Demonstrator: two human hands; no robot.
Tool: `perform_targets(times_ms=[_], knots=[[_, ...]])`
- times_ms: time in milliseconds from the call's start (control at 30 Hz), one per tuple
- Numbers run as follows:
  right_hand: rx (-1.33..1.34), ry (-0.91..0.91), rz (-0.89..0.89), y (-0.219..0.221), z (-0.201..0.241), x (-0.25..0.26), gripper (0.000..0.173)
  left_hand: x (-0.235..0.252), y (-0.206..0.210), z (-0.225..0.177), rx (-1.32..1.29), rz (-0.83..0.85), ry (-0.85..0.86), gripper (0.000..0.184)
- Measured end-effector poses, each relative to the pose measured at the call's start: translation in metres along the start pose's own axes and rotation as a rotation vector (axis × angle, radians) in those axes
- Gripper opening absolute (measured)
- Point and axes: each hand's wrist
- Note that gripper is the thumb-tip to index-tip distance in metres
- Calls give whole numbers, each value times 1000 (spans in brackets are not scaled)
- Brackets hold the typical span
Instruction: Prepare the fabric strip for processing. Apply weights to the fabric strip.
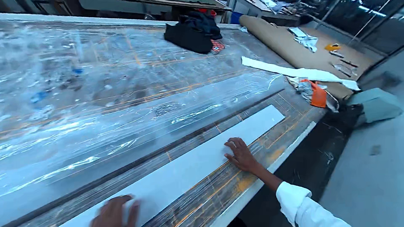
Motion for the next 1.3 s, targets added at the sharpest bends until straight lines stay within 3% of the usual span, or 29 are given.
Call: perform_targets(times_ms=[100, 200, 367, 433, 800, 1133, 1200, 1300], knots=[[-48, 30, -21, -7, -59, 3, 36, 64, 100, -105, -203, 88, 198, 43], [-39, 75, 17, -14, -113, 13, 29, 118, 179, -187, -169, 242, 225, 34], [57, 214, 109, -22, -196, 27, 30, 180, 242, -274, 98, 366, 66, 32], [61, 254, 55, -21, -229, 29, 30, 199, 264, -297, 101, 374, 108, 36], [96, 417, -28, -11, -368, 23, 34, 273, 346, -374, 138, 391, 235, 37], [132, 419, -60, -1, -379, 20, 34, 234, 360, -406, 16, 608, 329, 32], [150, 413, -63, -4, -378, 20, 34, 232, 341, -396, -42, 520, 242, 31], [160, 394, -71, -4, -380, 21, 37, 221, 300, -349, 42, 285, 41, 32]])
Point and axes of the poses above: each hand's wrist, its own x-axis towards the middle knuckle, its own y-axis out of the palm, z = x × y, and after that the axes turned 14 degrees about -x, right-handed
